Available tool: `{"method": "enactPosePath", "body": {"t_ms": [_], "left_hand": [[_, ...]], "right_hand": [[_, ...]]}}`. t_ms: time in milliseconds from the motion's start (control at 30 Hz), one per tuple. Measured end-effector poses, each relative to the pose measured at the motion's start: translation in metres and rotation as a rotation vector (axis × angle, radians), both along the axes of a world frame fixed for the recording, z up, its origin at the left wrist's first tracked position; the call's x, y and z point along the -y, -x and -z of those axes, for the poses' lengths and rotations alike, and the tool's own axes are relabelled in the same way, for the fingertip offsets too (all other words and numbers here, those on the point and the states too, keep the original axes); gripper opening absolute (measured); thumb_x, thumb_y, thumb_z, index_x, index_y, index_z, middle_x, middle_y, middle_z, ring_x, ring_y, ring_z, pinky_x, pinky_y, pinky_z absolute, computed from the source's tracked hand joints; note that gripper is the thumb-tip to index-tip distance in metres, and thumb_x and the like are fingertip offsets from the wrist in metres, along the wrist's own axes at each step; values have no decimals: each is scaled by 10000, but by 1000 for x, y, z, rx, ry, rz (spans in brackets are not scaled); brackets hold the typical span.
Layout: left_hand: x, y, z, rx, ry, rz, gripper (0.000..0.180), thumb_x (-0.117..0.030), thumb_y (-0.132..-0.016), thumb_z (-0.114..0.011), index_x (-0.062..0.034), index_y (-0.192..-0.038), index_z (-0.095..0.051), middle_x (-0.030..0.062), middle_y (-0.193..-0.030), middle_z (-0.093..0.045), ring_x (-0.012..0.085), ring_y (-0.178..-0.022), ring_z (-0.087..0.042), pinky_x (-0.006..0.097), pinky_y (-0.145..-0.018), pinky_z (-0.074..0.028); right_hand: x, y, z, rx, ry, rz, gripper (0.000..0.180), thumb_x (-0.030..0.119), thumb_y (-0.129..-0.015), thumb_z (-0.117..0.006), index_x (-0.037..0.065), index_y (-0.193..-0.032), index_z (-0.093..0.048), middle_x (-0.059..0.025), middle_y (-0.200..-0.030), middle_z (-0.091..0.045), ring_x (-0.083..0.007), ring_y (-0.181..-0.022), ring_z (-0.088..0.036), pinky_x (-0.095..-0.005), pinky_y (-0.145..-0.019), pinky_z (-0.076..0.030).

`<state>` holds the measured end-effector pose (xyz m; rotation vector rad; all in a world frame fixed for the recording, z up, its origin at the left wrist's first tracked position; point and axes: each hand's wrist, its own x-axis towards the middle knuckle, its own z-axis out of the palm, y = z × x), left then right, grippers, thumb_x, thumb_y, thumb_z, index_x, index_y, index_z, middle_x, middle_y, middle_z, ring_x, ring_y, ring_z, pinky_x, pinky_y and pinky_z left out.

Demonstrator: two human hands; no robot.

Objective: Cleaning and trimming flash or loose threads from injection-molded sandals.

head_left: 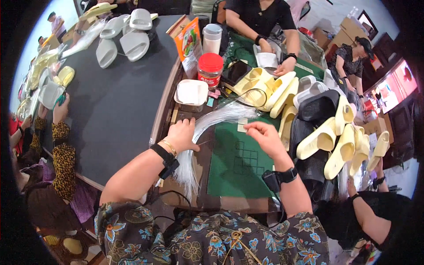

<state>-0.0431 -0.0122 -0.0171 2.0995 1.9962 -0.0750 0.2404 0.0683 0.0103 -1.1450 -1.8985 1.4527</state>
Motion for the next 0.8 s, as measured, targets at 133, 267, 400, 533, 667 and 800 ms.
{"method": "enactPosePath", "body": {"t_ms": [133, 267, 400, 533, 667, 800], "left_hand": [[-5, 3, 17, 8, -118, 43, 608, -266, -746, -760, -11, -1229, -494, 179, -1039, -621, 342, -1017, -619, 418, -821, -538], [-23, 13, 38, -132, -270, 61, 580, -141, -750, -698, -27, -1271, -468, 157, -919, -649, 344, -870, -657, 420, -743, -548], [-15, 11, 28, -46, -240, -58, 466, -183, -802, -667, -20, -1209, -510, 179, -1039, -641, 341, -956, -647, 431, -785, -543], [-4, 6, 6, 72, -295, -27, 573, -324, -770, -720, 14, -1190, -526, 213, -1110, -616, 367, -1039, -606, 433, -875, -502], [17, -1, -55, 528, -258, -191, 466, -329, -807, -695, 63, -1045, -610, 201, -1068, -667, 269, -911, -651, 377, -786, -522], [45, 14, -110, 1564, -147, -601, 222, -209, -921, -609, -23, -1042, -613, 43, -880, -633, 161, -818, -623, 301, -722, -525]], "right_hand": [[27, -40, 34, -56, 180, 17, 238, 145, -918, -579, -4, -1084, -664, -39, -986, -677, -103, -869, -623, -253, -792, -489], [43, -70, 72, -127, 281, 78, 227, 142, -938, -563, 3, -1090, -659, -47, -1013, -674, -117, -882, -631, -258, -787, -494], [41, -72, 86, -275, 322, 113, 221, 123, -926, -587, -19, -1078, -661, -65, -997, -675, -135, -886, -635, -263, -775, -504], [42, -79, 92, -403, 383, 154, 226, 114, -926, -587, -33, -1087, -646, -101, -1027, -667, -172, -936, -642, -277, -826, -518], [47, -86, 98, -467, 390, 183, 229, 122, -933, -584, -27, -1102, -623, -96, -1027, -664, -180, -938, -649, -279, -814, -532], [47, -81, 102, -454, 365, 224, 223, 167, -950, -569, -14, -1067, -626, -75, -991, -662, -165, -885, -652, -267, -762, -541]]}}
